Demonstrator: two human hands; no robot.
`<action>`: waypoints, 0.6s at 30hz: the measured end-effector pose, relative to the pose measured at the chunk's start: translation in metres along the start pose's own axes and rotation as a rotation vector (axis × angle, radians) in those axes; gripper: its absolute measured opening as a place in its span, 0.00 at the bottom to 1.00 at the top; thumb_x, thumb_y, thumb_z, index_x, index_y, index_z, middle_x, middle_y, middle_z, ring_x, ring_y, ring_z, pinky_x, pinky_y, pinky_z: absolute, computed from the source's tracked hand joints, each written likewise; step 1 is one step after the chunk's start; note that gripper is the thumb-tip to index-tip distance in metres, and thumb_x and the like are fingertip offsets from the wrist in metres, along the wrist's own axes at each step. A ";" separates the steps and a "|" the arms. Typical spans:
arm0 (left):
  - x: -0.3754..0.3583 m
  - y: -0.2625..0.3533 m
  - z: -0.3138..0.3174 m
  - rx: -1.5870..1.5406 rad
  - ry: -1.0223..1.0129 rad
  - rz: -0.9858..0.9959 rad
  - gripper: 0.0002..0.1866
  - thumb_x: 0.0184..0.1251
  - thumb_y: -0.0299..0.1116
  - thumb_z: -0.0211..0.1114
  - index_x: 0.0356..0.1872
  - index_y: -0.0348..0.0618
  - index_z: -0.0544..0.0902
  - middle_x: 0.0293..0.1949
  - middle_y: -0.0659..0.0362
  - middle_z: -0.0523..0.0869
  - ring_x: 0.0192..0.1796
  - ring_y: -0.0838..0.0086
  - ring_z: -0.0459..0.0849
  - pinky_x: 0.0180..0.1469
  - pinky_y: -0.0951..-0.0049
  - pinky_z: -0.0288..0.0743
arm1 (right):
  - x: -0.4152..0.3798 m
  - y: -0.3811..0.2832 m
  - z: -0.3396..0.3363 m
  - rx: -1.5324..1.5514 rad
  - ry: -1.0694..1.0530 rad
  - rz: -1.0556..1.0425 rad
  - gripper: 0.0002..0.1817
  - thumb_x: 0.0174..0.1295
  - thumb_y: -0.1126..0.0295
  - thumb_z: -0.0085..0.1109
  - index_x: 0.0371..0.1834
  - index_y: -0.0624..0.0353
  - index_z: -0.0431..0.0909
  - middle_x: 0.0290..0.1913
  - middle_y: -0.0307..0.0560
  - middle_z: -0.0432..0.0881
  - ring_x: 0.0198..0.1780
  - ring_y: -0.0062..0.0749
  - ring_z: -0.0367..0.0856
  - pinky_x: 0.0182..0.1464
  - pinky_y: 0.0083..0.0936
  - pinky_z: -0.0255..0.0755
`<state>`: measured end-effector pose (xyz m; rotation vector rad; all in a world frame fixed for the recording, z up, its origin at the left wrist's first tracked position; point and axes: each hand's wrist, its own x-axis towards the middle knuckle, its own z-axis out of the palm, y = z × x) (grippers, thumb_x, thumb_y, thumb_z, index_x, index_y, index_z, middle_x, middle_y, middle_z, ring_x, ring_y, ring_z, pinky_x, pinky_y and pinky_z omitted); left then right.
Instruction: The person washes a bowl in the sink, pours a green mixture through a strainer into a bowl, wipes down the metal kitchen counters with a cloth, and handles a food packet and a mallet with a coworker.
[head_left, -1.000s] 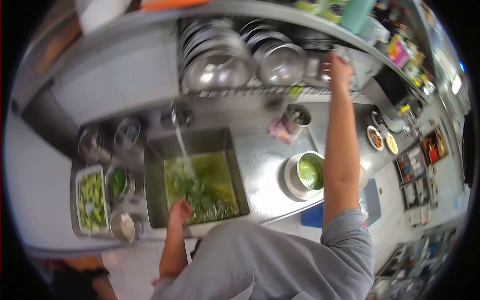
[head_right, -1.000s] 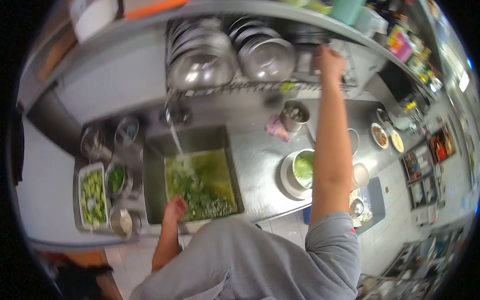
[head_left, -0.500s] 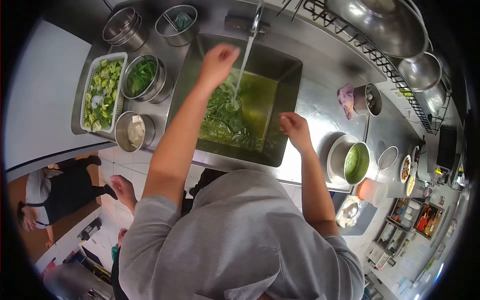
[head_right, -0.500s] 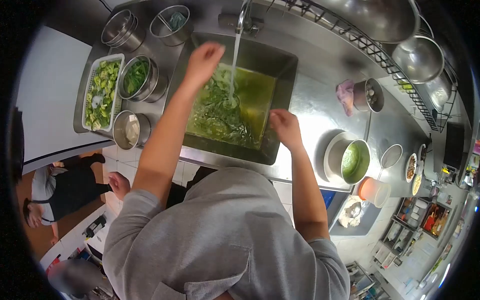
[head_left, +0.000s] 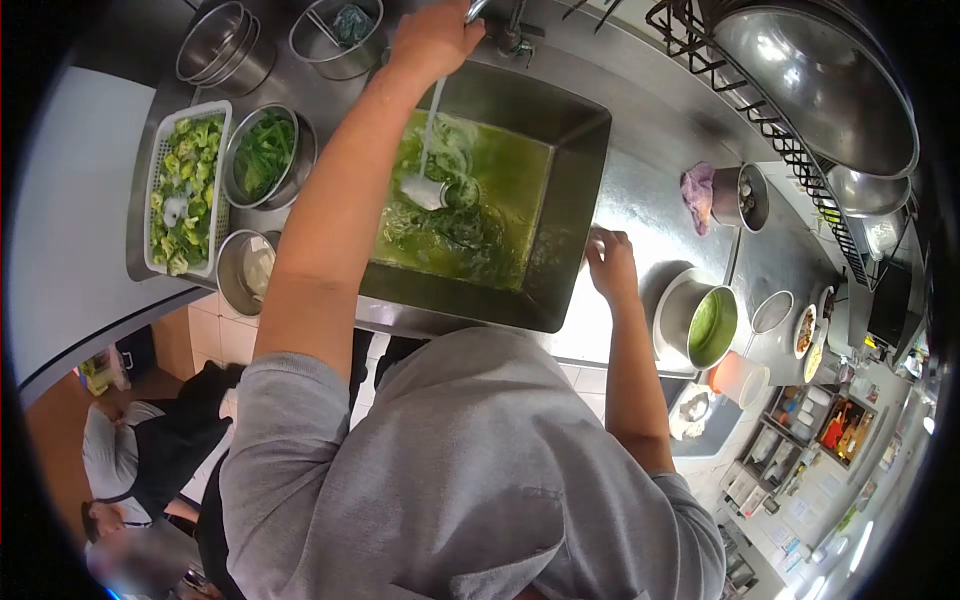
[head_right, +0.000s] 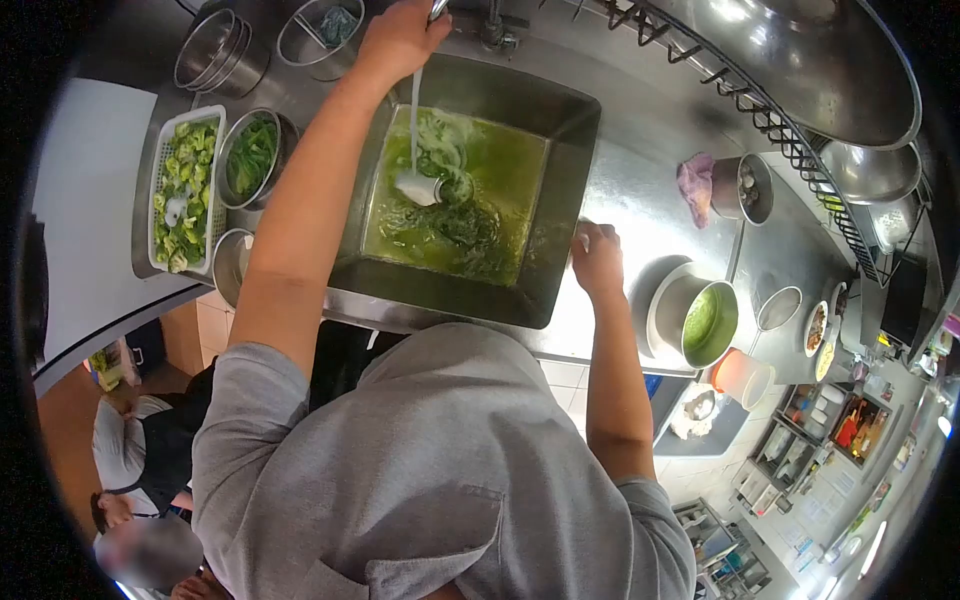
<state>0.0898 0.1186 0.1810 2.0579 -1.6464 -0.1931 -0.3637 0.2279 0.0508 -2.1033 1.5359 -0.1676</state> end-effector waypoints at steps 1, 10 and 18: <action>-0.001 0.002 -0.006 -0.018 -0.020 -0.017 0.21 0.79 0.45 0.65 0.54 0.33 0.83 0.50 0.36 0.88 0.55 0.37 0.86 0.56 0.39 0.79 | -0.012 0.011 0.002 -0.102 0.032 0.026 0.20 0.68 0.67 0.67 0.63 0.60 0.85 0.65 0.62 0.83 0.66 0.60 0.81 0.66 0.49 0.78; -0.147 -0.030 0.096 -0.489 0.288 -0.394 0.20 0.74 0.45 0.74 0.53 0.40 0.87 0.42 0.49 0.91 0.44 0.59 0.90 0.49 0.57 0.83 | -0.072 0.019 0.019 -0.240 0.054 0.027 0.35 0.64 0.69 0.70 0.76 0.59 0.73 0.81 0.55 0.67 0.77 0.54 0.71 0.67 0.50 0.79; -0.353 0.059 0.145 -0.587 -0.176 -0.099 0.09 0.76 0.32 0.69 0.52 0.43 0.88 0.38 0.54 0.90 0.39 0.65 0.89 0.43 0.64 0.81 | -0.067 0.020 0.013 -0.382 -0.081 0.105 0.35 0.71 0.59 0.67 0.81 0.55 0.72 0.86 0.51 0.65 0.83 0.55 0.66 0.72 0.50 0.77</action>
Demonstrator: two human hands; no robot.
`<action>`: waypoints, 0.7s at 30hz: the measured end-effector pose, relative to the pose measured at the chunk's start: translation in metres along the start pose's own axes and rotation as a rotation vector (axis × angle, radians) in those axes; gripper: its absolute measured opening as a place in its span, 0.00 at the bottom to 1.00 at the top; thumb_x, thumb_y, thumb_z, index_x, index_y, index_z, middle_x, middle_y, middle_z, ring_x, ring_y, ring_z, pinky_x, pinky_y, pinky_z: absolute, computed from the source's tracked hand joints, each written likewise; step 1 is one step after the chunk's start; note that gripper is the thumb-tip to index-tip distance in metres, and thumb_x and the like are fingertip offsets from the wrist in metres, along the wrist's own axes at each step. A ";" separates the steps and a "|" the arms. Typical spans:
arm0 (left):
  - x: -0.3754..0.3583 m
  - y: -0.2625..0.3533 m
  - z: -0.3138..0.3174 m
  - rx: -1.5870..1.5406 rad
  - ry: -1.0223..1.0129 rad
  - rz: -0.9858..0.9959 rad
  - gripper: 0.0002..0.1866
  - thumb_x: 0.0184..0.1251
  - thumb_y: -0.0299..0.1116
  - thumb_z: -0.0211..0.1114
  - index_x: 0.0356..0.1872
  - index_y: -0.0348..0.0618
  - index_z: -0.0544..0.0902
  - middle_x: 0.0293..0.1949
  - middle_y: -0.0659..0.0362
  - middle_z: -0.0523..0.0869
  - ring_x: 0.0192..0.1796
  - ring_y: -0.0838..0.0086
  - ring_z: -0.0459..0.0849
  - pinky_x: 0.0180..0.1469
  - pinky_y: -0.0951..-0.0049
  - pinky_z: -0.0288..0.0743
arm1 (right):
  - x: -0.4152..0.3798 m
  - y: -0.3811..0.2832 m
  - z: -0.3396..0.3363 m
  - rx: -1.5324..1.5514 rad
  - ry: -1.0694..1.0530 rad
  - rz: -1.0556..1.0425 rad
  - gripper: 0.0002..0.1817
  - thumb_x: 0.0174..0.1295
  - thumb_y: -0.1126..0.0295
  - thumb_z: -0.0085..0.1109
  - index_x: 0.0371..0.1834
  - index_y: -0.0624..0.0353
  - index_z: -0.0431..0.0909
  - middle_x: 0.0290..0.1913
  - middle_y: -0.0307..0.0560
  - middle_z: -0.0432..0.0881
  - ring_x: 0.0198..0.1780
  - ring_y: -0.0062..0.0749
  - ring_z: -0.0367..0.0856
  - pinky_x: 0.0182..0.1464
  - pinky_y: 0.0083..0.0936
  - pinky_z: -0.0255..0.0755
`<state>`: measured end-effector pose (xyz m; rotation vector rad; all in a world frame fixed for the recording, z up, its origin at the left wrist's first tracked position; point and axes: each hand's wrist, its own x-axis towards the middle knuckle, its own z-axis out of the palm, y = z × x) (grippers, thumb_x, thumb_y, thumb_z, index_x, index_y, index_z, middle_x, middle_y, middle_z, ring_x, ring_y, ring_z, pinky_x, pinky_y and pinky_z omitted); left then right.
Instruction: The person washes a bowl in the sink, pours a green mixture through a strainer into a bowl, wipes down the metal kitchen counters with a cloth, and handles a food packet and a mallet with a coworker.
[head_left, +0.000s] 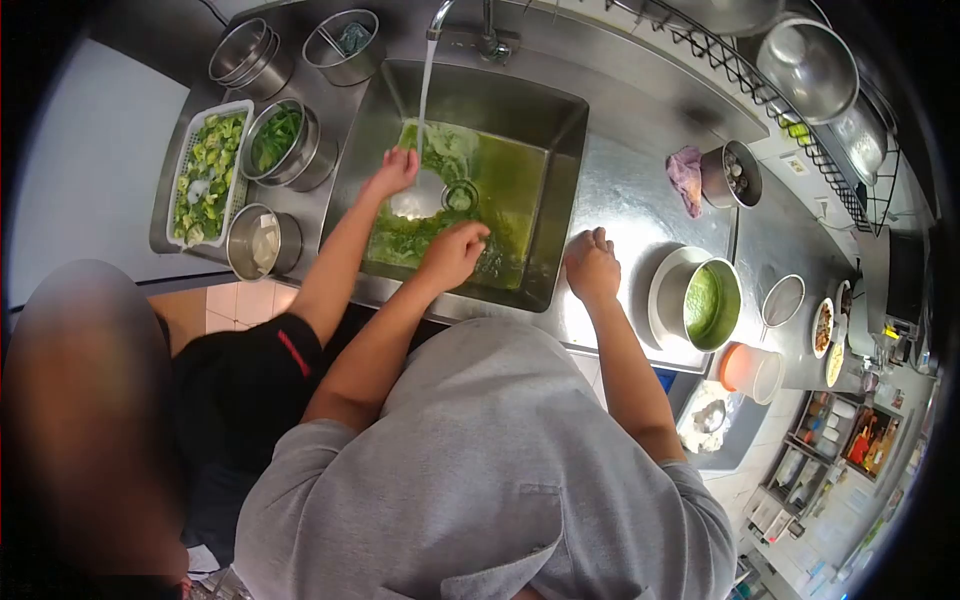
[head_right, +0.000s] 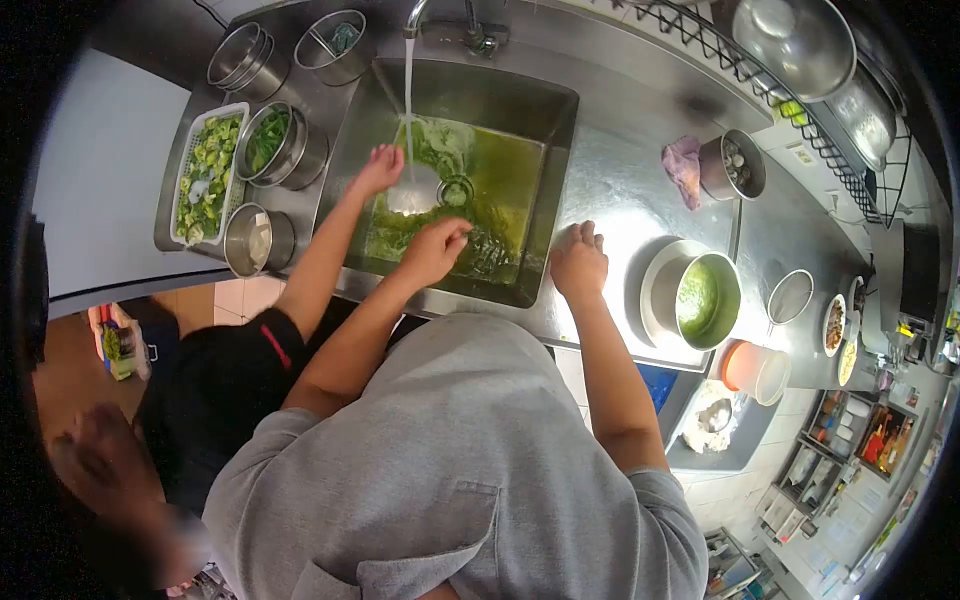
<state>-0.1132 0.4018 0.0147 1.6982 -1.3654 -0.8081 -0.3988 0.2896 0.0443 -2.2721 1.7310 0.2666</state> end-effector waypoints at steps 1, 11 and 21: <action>-0.014 0.000 0.001 0.072 -0.029 -0.002 0.10 0.75 0.33 0.70 0.51 0.43 0.88 0.39 0.52 0.90 0.41 0.61 0.89 0.44 0.62 0.81 | -0.003 0.010 0.003 0.005 0.000 -0.005 0.35 0.71 0.59 0.67 0.81 0.55 0.72 0.86 0.51 0.65 0.83 0.55 0.66 0.72 0.50 0.77; -0.098 -0.047 -0.027 0.651 0.393 -0.169 0.10 0.74 0.36 0.68 0.42 0.39 0.89 0.41 0.47 0.90 0.46 0.46 0.88 0.55 0.46 0.79 | -0.065 0.060 0.001 -0.077 -0.093 -0.094 0.46 0.72 0.51 0.68 0.90 0.48 0.59 0.93 0.48 0.51 0.89 0.60 0.54 0.77 0.64 0.67; -0.102 -0.048 -0.023 0.732 0.448 -0.198 0.11 0.71 0.37 0.66 0.34 0.41 0.88 0.39 0.49 0.89 0.50 0.50 0.86 0.63 0.50 0.75 | -0.058 0.058 0.002 -0.160 -0.136 -0.197 0.59 0.65 0.39 0.72 0.92 0.55 0.52 0.91 0.64 0.48 0.86 0.78 0.51 0.77 0.62 0.67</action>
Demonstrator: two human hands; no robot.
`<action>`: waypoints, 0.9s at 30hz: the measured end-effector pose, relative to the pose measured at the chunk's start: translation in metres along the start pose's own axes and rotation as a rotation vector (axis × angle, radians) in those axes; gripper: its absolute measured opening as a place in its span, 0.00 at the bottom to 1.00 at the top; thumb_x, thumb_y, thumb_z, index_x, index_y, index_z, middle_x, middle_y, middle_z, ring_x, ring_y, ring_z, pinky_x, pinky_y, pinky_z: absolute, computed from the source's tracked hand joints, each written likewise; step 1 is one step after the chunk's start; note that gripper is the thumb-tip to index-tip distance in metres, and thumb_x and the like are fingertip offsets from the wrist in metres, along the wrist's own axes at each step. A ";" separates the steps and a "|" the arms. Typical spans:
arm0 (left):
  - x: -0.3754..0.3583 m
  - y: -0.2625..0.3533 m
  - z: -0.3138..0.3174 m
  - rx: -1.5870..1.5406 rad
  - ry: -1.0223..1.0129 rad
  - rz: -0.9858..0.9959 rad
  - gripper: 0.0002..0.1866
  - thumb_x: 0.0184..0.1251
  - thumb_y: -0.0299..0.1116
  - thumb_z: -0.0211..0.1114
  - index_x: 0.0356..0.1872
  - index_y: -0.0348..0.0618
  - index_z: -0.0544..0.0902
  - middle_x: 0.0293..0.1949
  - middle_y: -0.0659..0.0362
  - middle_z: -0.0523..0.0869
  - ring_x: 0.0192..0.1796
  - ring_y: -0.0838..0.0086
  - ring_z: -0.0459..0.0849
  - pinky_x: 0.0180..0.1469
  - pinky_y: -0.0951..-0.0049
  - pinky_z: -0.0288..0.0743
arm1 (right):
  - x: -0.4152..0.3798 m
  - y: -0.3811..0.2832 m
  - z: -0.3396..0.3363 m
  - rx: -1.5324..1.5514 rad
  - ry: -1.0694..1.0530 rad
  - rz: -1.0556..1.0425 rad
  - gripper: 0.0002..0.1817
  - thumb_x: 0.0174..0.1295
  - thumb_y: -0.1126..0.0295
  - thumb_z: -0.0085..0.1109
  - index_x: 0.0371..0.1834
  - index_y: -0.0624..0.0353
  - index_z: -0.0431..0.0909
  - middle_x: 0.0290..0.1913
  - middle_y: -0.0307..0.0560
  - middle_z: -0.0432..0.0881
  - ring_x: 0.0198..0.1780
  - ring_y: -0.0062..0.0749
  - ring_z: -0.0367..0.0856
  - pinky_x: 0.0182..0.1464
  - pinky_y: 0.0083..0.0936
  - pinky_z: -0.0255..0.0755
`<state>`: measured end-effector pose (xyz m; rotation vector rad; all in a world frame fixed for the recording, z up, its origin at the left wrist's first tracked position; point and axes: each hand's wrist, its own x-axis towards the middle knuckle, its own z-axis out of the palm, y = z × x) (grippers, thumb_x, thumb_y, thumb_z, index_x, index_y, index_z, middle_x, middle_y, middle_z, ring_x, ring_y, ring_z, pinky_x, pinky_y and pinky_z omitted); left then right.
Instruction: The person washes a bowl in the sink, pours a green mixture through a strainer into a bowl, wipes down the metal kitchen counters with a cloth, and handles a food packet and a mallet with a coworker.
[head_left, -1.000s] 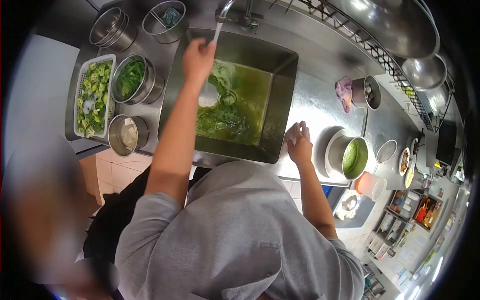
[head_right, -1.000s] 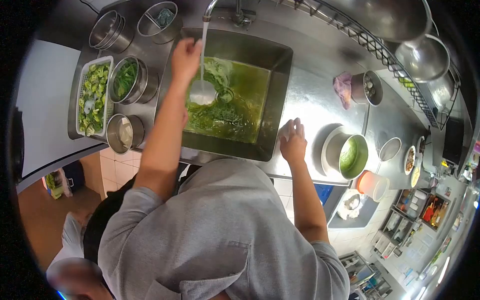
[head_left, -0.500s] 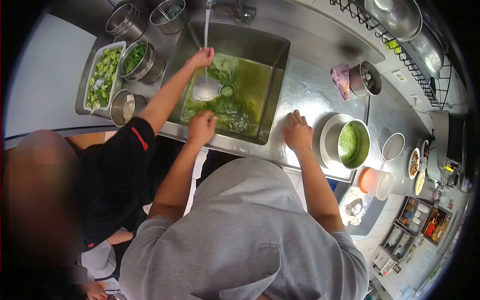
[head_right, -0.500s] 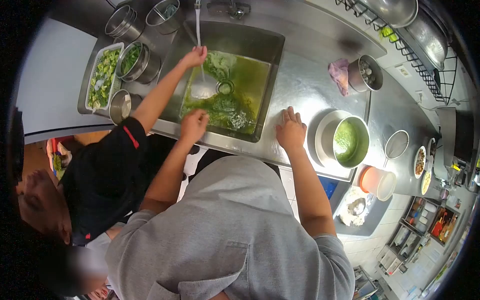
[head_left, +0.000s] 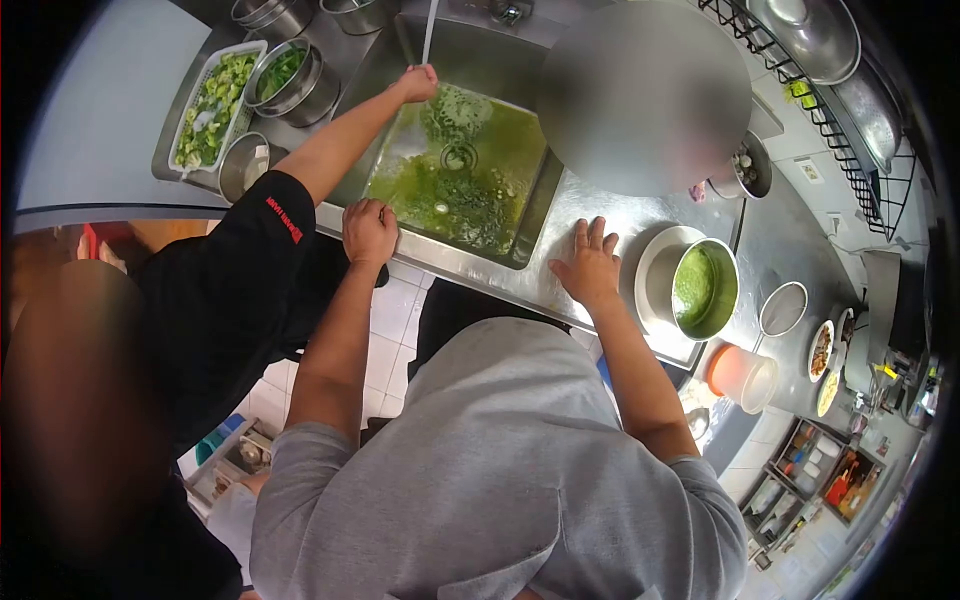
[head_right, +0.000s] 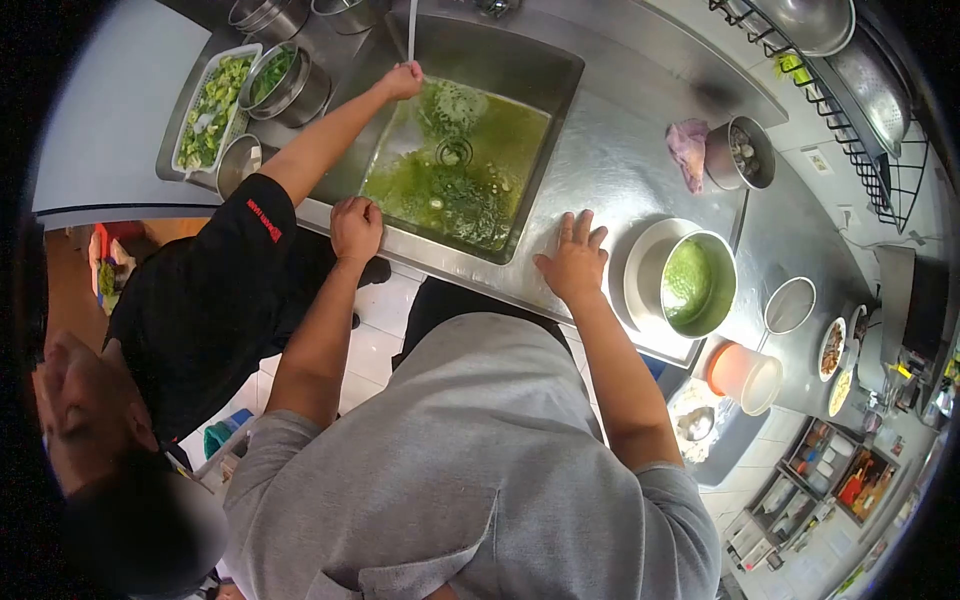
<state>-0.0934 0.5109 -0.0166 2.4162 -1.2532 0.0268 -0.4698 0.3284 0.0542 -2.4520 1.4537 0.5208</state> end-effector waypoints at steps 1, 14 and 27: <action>0.001 0.000 0.000 -0.007 -0.006 -0.012 0.10 0.70 0.36 0.66 0.33 0.41 0.87 0.39 0.49 0.88 0.49 0.49 0.86 0.62 0.50 0.75 | 0.000 0.001 0.002 -0.005 -0.007 -0.003 0.59 0.65 0.39 0.72 0.92 0.55 0.52 0.91 0.64 0.48 0.86 0.78 0.51 0.77 0.62 0.67; 0.002 0.004 -0.001 -0.017 0.033 -0.006 0.07 0.65 0.33 0.67 0.32 0.40 0.87 0.38 0.49 0.88 0.49 0.47 0.85 0.58 0.48 0.77 | 0.006 -0.004 -0.007 -0.110 -0.099 -0.034 0.67 0.61 0.34 0.74 0.91 0.65 0.48 0.89 0.75 0.47 0.84 0.85 0.53 0.77 0.57 0.67; 0.003 0.014 0.001 0.071 -0.027 0.021 0.06 0.66 0.31 0.66 0.34 0.41 0.87 0.38 0.49 0.88 0.47 0.47 0.85 0.58 0.47 0.77 | 0.005 0.003 -0.013 -0.129 -0.093 -0.037 0.66 0.62 0.31 0.70 0.91 0.65 0.50 0.89 0.76 0.48 0.83 0.85 0.56 0.77 0.57 0.68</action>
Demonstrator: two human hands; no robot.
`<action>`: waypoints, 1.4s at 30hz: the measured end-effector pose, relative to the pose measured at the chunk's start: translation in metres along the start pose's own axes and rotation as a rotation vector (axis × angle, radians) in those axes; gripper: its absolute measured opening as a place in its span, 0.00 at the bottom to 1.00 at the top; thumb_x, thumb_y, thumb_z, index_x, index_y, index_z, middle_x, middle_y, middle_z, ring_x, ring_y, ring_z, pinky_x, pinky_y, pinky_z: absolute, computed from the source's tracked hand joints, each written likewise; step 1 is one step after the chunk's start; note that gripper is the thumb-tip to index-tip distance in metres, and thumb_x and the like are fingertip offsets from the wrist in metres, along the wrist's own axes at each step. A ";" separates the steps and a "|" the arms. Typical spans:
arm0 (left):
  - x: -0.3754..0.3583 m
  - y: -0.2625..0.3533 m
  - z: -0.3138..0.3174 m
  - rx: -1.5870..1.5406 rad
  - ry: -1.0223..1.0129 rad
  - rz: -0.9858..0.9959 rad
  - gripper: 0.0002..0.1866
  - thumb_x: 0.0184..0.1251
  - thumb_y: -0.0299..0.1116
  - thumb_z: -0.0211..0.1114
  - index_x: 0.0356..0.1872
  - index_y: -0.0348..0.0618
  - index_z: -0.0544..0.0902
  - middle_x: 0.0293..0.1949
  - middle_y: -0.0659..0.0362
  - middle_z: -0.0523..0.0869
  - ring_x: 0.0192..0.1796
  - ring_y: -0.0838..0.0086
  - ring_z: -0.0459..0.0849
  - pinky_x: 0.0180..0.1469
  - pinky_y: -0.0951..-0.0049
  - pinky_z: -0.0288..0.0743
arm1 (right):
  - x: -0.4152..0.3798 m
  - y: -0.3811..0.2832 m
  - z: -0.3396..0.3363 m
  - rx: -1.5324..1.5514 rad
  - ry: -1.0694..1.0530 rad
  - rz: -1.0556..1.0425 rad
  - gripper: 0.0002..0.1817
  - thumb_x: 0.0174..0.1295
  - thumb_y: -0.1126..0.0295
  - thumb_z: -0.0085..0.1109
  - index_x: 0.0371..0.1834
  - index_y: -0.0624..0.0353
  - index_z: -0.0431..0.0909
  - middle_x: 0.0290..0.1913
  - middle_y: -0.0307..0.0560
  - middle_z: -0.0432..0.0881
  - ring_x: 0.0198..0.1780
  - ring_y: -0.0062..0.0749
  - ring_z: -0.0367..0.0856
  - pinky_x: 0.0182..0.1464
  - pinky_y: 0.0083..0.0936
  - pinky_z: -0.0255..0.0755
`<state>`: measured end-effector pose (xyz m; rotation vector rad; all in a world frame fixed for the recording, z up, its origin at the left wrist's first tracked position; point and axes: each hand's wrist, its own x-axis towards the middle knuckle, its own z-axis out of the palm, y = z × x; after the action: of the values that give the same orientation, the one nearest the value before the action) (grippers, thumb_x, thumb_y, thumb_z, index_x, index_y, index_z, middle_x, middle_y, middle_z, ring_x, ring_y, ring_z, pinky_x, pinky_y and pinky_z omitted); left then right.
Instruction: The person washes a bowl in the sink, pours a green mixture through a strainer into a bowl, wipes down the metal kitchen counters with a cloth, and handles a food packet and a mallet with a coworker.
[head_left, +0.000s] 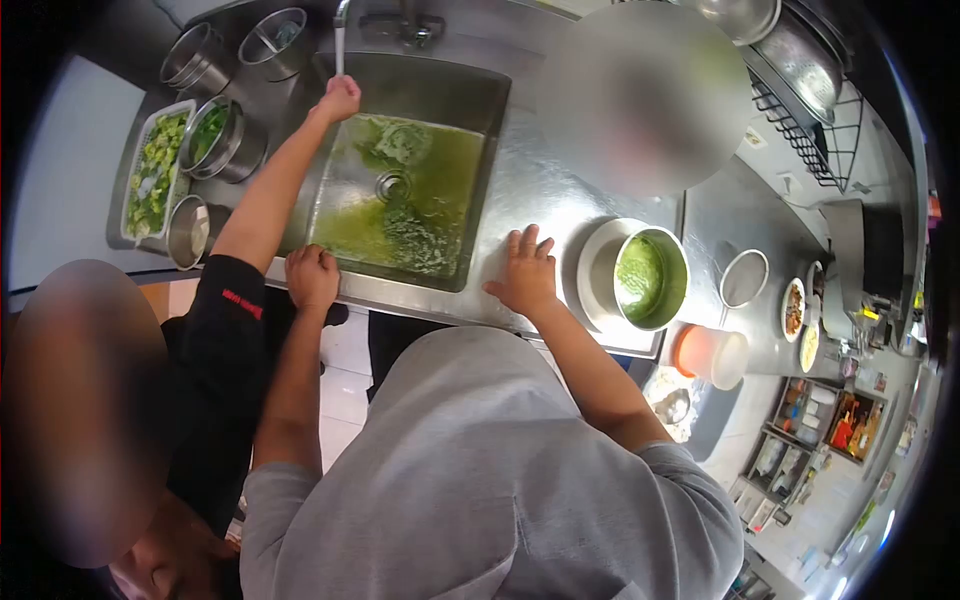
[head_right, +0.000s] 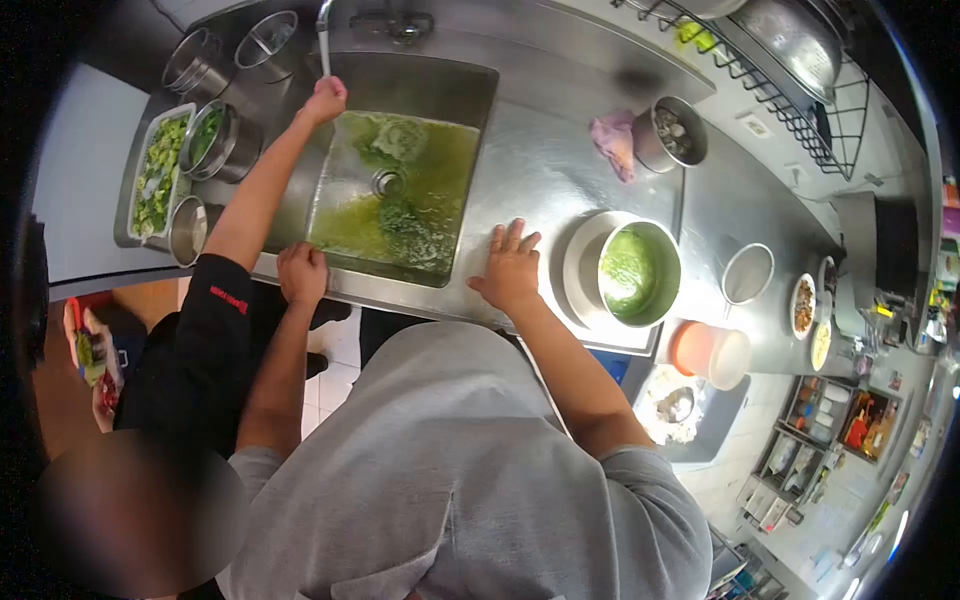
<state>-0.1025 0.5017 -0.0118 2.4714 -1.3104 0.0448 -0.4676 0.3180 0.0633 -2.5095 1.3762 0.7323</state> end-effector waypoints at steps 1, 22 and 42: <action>0.000 0.000 0.000 0.020 0.009 -0.009 0.06 0.66 0.31 0.66 0.34 0.41 0.87 0.38 0.49 0.88 0.47 0.47 0.85 0.58 0.47 0.77 | 0.002 -0.001 0.000 0.010 0.000 0.009 0.66 0.62 0.31 0.70 0.91 0.65 0.50 0.89 0.76 0.48 0.83 0.85 0.55 0.77 0.57 0.68; -0.004 -0.015 0.001 -0.059 0.024 -0.054 0.07 0.65 0.34 0.65 0.33 0.43 0.87 0.40 0.51 0.89 0.51 0.50 0.86 0.65 0.50 0.75 | 0.010 -0.014 -0.010 -0.042 0.019 -0.010 0.69 0.53 0.35 0.82 0.85 0.74 0.57 0.83 0.80 0.57 0.77 0.75 0.69 0.68 0.48 0.81; 0.001 -0.016 -0.012 -0.133 0.062 -0.061 0.06 0.61 0.32 0.66 0.28 0.41 0.85 0.34 0.51 0.87 0.44 0.52 0.87 0.60 0.53 0.78 | 0.020 -0.023 -0.022 -0.086 -0.058 -0.014 0.71 0.46 0.31 0.84 0.81 0.79 0.63 0.78 0.85 0.66 0.73 0.72 0.78 0.69 0.44 0.81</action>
<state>-0.0875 0.5132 -0.0046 2.3770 -1.1728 0.0181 -0.4326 0.3072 0.0702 -2.5384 1.3339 0.8713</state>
